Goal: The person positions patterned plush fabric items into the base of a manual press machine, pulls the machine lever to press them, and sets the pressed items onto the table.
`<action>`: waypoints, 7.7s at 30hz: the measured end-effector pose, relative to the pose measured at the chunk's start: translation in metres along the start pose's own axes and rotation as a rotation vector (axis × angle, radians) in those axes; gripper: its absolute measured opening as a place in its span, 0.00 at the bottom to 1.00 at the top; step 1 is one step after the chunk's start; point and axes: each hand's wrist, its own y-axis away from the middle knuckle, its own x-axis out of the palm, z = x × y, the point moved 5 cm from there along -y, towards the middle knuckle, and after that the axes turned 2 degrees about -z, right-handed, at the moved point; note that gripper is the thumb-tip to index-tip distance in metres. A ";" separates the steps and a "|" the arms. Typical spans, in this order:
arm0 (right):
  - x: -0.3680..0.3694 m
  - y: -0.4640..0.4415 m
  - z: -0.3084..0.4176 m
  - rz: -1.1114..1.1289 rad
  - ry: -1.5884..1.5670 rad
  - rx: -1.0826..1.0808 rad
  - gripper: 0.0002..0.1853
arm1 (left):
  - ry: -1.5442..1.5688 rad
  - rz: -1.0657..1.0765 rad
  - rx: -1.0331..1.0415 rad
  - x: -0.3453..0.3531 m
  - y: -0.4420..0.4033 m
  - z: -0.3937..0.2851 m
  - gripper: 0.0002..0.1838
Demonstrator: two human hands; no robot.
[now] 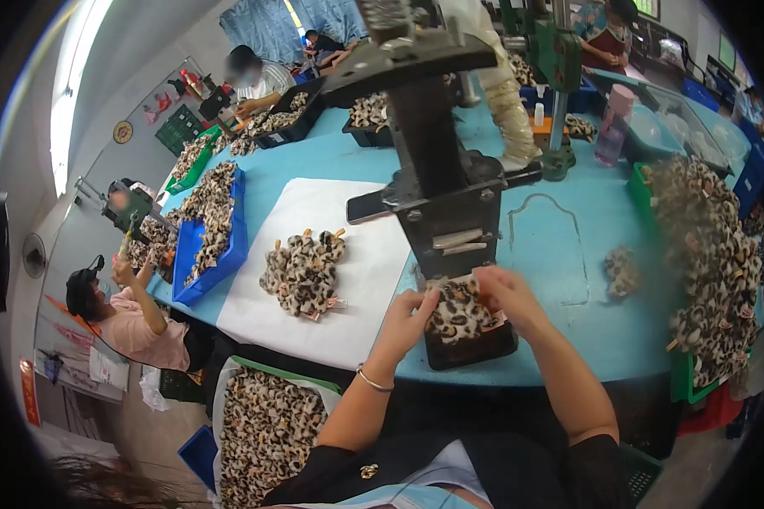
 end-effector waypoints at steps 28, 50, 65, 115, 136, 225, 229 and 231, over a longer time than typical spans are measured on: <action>0.032 0.104 0.041 0.056 1.040 -1.400 0.11 | 0.095 0.373 0.429 0.006 0.053 -0.053 0.16; 0.013 -0.004 0.022 0.063 0.294 -0.032 0.16 | 1.056 -0.040 -0.093 0.040 0.000 -0.018 0.15; 0.001 0.002 0.005 0.070 0.086 0.208 0.14 | 0.268 -0.218 0.343 0.035 0.010 -0.032 0.12; 0.049 -0.017 0.337 -0.105 0.144 -0.912 0.26 | 0.099 -0.140 0.315 0.033 0.006 -0.029 0.24; 0.030 0.064 0.036 -0.195 0.539 -0.745 0.15 | 0.932 0.073 0.027 0.033 0.037 -0.039 0.09; 0.026 -0.050 0.070 0.589 0.660 0.102 0.34 | -0.009 -0.171 0.439 0.040 0.017 -0.023 0.23; 0.028 -0.029 0.075 0.366 0.557 0.135 0.28 | -0.040 -0.193 0.391 0.044 0.026 -0.025 0.24; 0.026 -0.025 0.051 0.301 0.383 -0.113 0.23 | -0.035 -0.213 0.378 0.045 0.025 -0.022 0.25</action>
